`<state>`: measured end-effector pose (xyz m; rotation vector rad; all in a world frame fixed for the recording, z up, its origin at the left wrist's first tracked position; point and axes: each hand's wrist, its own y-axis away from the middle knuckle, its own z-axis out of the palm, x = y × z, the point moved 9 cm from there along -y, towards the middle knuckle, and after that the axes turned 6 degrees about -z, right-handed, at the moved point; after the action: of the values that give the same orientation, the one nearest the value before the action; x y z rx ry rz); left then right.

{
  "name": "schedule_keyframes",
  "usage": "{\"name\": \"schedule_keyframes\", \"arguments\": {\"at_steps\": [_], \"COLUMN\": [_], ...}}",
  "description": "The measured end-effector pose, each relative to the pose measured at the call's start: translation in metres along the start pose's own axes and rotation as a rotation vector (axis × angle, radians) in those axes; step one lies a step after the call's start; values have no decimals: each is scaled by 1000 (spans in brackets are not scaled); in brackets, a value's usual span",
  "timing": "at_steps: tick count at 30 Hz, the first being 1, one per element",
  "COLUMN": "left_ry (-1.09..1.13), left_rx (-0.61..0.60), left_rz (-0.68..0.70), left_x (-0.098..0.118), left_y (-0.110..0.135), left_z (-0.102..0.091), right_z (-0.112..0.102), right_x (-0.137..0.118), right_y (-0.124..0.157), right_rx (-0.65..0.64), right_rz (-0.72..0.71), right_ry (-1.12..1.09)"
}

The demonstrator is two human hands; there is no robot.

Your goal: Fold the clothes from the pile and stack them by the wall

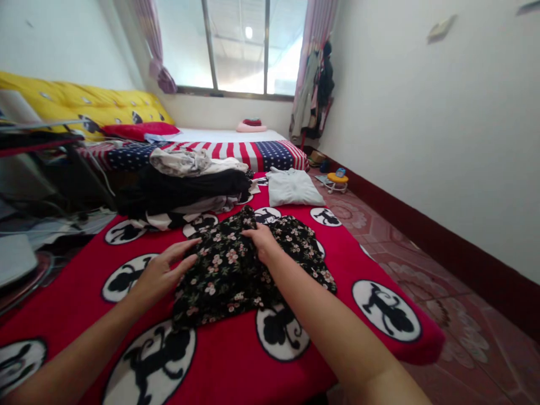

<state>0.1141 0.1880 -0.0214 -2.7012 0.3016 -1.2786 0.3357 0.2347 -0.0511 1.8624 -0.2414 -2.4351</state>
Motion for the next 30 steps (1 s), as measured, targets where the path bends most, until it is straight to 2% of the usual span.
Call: {"name": "schedule_keyframes", "arguments": {"at_steps": [3,6,9,13,16,19,22,26,28,30], "left_ry": [-34,-113,-193,-284,-385,-407,-365,-304,-277,-238], "left_rx": [-66,-142,-220,-290,-317,-331,-358,-538,-585,-592], "left_rz": [117,161,190,240,310,356,426,566,571,540], "left_x": [28,51,74,89,89,87,90,89,83,76], "left_y": [-11,-20,-24,-27,-27,-16,9,55,66,69], "left_z": [53,96,126,148,155,151,139,129,122,116], "right_z": [-63,-109,-141,-169,-177,-184,-191,-196,-205,-207], "right_x": [-10,-17,-23,-23,-19,-31,-50,-53,-59,-73], "right_y": [1,8,17,25,32,44,60,70,72,76], "right_rx": [101,154,189,237,225,233,238,71,105,218], "right_rz": [10,37,77,156,198,86,-95,-204,-218,-284], "right_ry": [24,41,60,115,165,406,812,1009,1211,1432]}}
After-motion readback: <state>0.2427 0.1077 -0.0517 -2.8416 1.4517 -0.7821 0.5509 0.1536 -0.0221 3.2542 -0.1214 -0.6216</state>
